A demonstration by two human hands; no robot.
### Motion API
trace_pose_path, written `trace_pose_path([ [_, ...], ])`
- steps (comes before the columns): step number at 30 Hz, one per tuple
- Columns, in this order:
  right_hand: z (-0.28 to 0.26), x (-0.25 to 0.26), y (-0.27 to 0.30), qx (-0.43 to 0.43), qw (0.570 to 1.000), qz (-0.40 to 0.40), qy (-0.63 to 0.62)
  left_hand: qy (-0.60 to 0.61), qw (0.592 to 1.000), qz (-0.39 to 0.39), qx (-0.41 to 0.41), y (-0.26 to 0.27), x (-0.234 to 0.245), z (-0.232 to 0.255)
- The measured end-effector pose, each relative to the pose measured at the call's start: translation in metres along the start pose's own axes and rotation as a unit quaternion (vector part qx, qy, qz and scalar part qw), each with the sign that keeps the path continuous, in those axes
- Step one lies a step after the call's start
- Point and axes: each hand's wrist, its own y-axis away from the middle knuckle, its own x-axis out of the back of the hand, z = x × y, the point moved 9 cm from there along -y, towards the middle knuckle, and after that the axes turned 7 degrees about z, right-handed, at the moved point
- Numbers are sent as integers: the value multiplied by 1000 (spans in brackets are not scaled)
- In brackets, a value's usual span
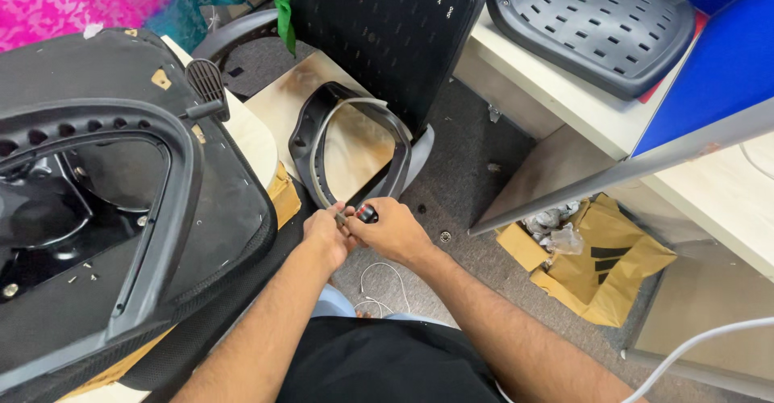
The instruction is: The person uses a screwdriver to remove screws from the underside of an office chair, detaches the seat base, and sets it aside. The person then removes additional screws from the central mounting plate on the chair frame.
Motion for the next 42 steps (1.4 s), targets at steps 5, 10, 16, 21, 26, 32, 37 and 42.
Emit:
trace_pose_path([
  [5,7,-9,-25,20,998,13,57,-96,995,-17,17,-1,6,0],
  [10,22,-20,-52,-11,996,26,86,-124,990,-58,18,7,5,3],
  [16,36,-30,-66,-83,995,43,32,-175,983,-58,2,23,6,7],
  [21,45,-41,-65,-139,987,11,79,-216,971,-97,-35,27,3,11],
  [26,56,-54,-65,-138,986,-17,89,-224,971,-68,-47,24,15,15],
  [32,70,-65,-65,-76,994,2,76,-226,971,-56,-53,24,32,16],
  [37,51,-57,-52,3,998,57,0,-230,969,-54,-67,41,47,15],
  [42,13,-56,-20,-24,976,23,-214,-212,965,-35,-150,82,50,30],
])
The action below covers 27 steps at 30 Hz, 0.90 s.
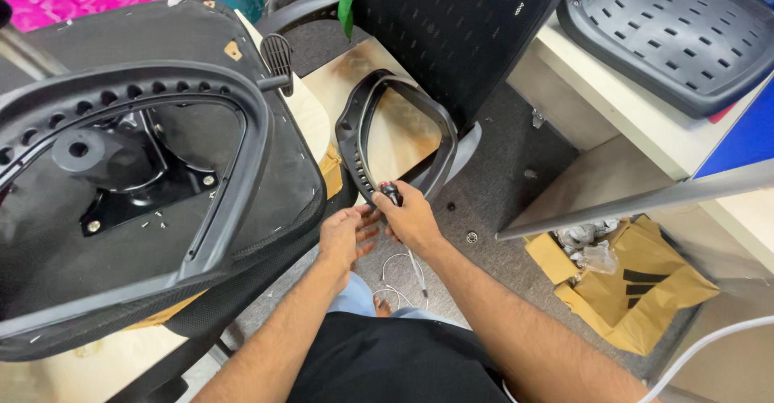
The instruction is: The person uses a screwdriver to remove screws from the underside of an office chair, detaches the seat base, and sets it aside. The person then removes additional screws from the central mounting plate on the chair frame.
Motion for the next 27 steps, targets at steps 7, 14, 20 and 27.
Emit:
trace_pose_path([
  [7,-43,-27,23,42,998,-32,-26,-43,944,82,-316,92,18,86],
  [14,-87,-66,41,80,989,-35,-121,-203,865,216,-405,196,46,143],
  [20,-133,-96,71,102,985,-74,-122,-242,651,337,-636,277,83,195],
  [27,-150,-112,78,108,992,-19,-60,-347,583,468,-566,254,207,215],
])
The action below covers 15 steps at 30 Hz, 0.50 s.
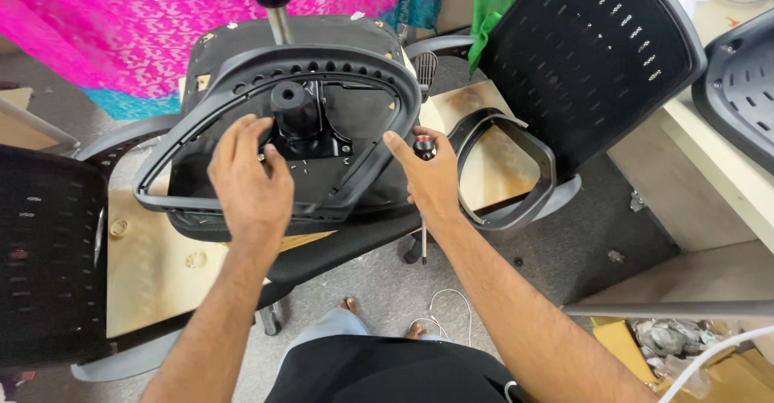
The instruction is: The person uses a screwdriver to remove screws from the underside of an office chair, detaches the seat base, and sets it aside. The person then removes additional screws from the central mounting plate on the chair frame.
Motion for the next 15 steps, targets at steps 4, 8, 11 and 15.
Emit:
trace_pose_path([
  [4,2,-13,-2,-22,1000,3,4,-162,987,-4,3,-11,6,-85],
  [8,3,-20,-3,-24,999,33,11,-195,973,-86,86,-21,-3,-165],
  [11,5,-19,-4,-29,996,77,27,-196,969,-120,86,-30,-10,-193],
  [15,13,-23,-3,-49,990,135,4,-207,957,-177,100,-41,-24,-219],
])
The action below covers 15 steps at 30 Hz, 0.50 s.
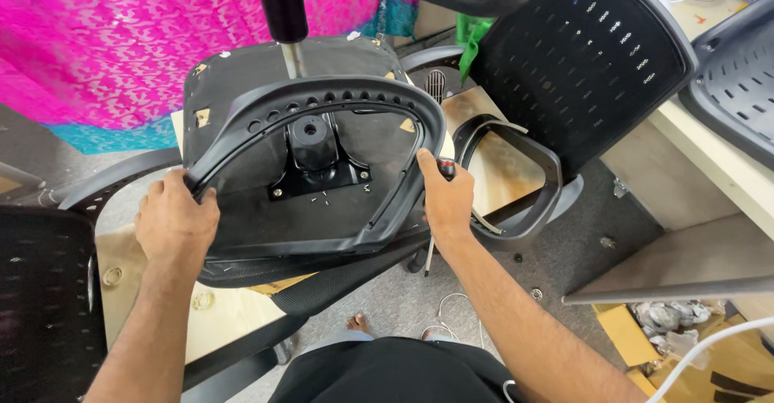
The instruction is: The person uses a screwdriver to remove screws from the underside of an office chair, detaches the seat base, and sets it aside. The person then removes additional screws from the central mounting plate on the chair frame.
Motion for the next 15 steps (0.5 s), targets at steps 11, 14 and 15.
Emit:
trace_pose_path([
  [11,6,-7,6,39,993,67,-86,9,996,-77,-34,-17,-11,-8],
  [14,5,-5,4,52,989,72,-116,-2,995,-76,-58,-18,-3,-2],
  [15,5,-6,3,50,988,71,-126,-4,995,-72,-61,-18,0,0],
])
